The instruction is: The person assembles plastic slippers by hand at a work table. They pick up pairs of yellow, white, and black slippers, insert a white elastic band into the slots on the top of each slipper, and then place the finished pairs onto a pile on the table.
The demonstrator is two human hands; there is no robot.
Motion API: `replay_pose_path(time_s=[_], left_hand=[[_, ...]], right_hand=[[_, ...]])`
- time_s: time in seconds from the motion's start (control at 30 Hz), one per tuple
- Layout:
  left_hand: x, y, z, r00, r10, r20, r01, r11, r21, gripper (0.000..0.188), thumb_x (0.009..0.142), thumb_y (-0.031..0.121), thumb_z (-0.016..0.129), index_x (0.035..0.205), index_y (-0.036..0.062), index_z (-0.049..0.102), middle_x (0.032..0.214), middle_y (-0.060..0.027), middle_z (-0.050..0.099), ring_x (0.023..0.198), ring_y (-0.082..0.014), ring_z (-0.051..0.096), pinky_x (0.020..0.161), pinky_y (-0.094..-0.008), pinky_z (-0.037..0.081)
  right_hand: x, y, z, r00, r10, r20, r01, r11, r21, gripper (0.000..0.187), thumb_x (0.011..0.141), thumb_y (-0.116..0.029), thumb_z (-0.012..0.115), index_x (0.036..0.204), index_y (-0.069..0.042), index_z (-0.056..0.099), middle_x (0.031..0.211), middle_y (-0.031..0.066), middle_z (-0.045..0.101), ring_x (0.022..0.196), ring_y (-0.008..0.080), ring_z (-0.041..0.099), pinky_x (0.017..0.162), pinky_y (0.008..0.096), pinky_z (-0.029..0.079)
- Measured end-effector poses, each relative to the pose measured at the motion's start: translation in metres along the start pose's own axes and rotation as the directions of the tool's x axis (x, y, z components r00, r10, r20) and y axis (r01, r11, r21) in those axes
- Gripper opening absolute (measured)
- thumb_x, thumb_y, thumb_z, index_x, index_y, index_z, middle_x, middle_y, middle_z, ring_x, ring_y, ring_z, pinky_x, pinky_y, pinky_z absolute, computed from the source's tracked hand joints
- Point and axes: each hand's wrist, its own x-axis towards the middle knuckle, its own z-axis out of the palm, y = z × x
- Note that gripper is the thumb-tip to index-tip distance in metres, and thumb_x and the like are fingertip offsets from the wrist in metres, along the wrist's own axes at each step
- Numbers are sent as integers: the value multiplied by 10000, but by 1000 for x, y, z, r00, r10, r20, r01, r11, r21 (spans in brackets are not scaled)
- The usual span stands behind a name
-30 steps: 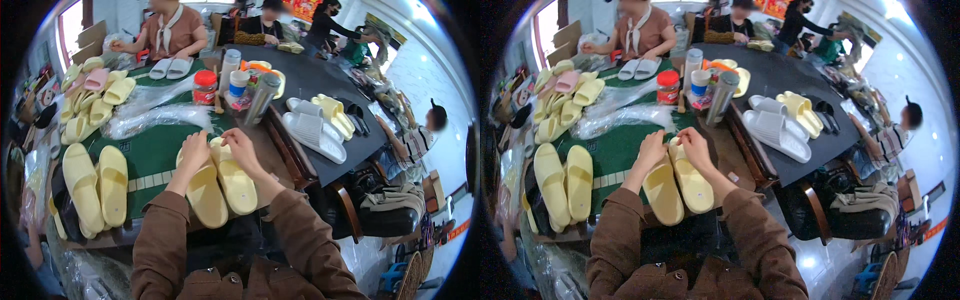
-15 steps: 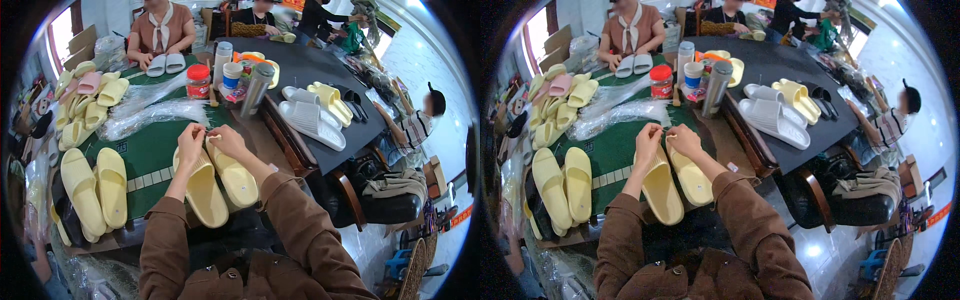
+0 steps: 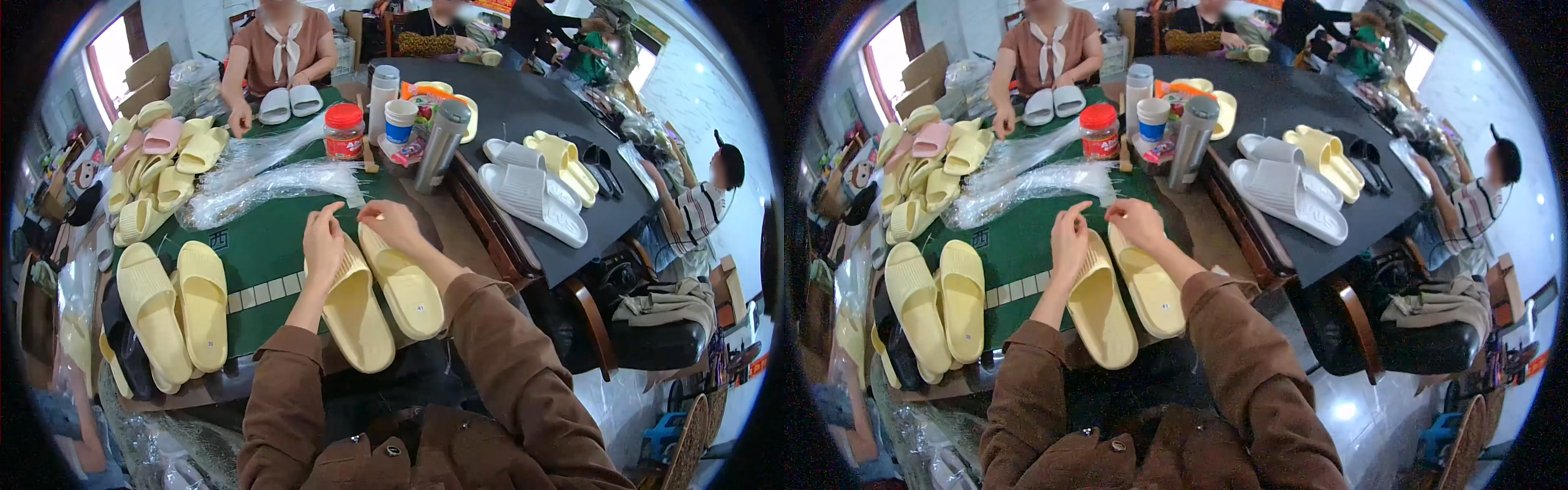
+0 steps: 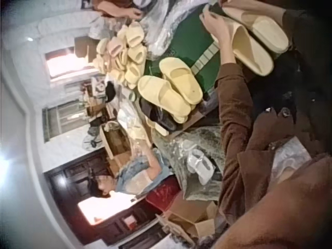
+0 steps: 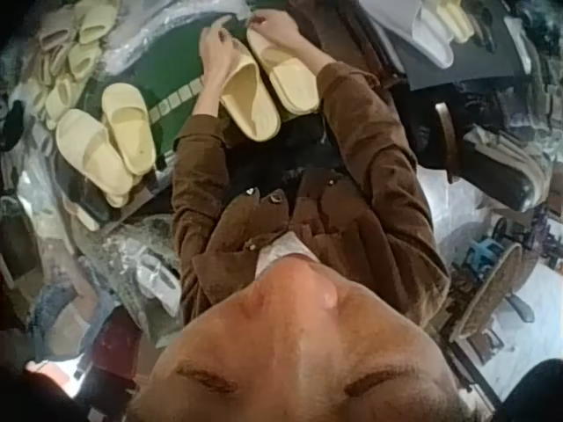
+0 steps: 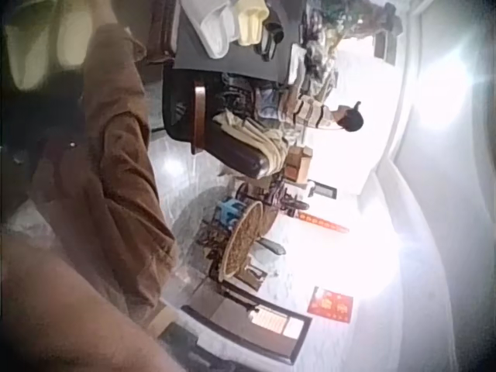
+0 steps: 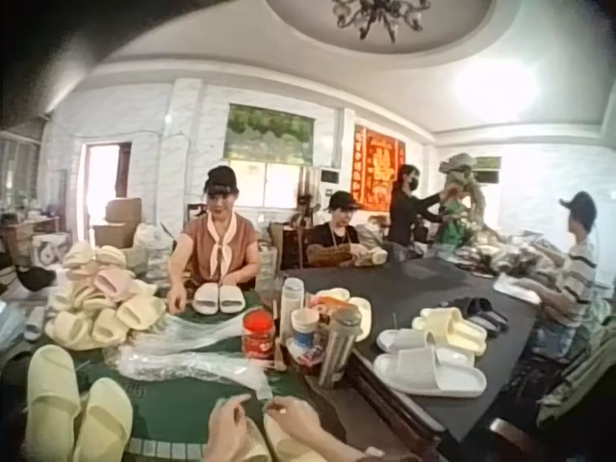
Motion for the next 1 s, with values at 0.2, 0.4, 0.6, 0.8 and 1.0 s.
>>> replay_pose_path(time_s=[0.2,0.4,0.6,0.8,1.0], left_hand=[[-2,0,15,970,208,127,-230,952,200,112,817,58,608,887,50,696,920,-116,591,928,-320,567,787,-398,468],[-6,-21,2,987,128,100,-144,974,172,108,830,91,611,826,45,709,899,-77,609,919,-284,562,828,-383,438],[-12,16,-3,944,319,-84,-259,875,410,74,820,108,638,831,93,709,847,-30,584,876,-227,525,810,-354,400],[-13,23,-7,943,281,178,-315,926,208,228,871,112,579,1071,15,627,898,-131,609,865,-323,570,808,-416,455],[-47,44,-12,906,302,298,-372,903,216,451,878,310,623,1223,28,556,1180,-170,564,1077,-358,543,923,-452,420]], right_hand=[[-6,5,-8,998,-12,-69,19,994,108,129,817,-214,622,880,-154,717,921,94,652,880,315,633,771,412,505],[-48,4,-86,938,-70,-340,38,994,-102,140,843,-160,597,896,-121,721,939,117,651,877,302,632,761,409,505],[-87,31,-229,762,158,-628,-279,955,-98,184,856,-93,591,1011,-87,691,907,98,676,858,258,639,760,337,480],[-74,136,-281,828,167,-535,-396,850,-347,445,750,-266,661,1175,-137,643,1129,132,620,1056,296,588,906,384,453],[-41,158,-269,852,235,-468,-457,770,-445,407,787,-194,565,1184,-125,628,1153,193,622,1064,393,585,876,449,473]])
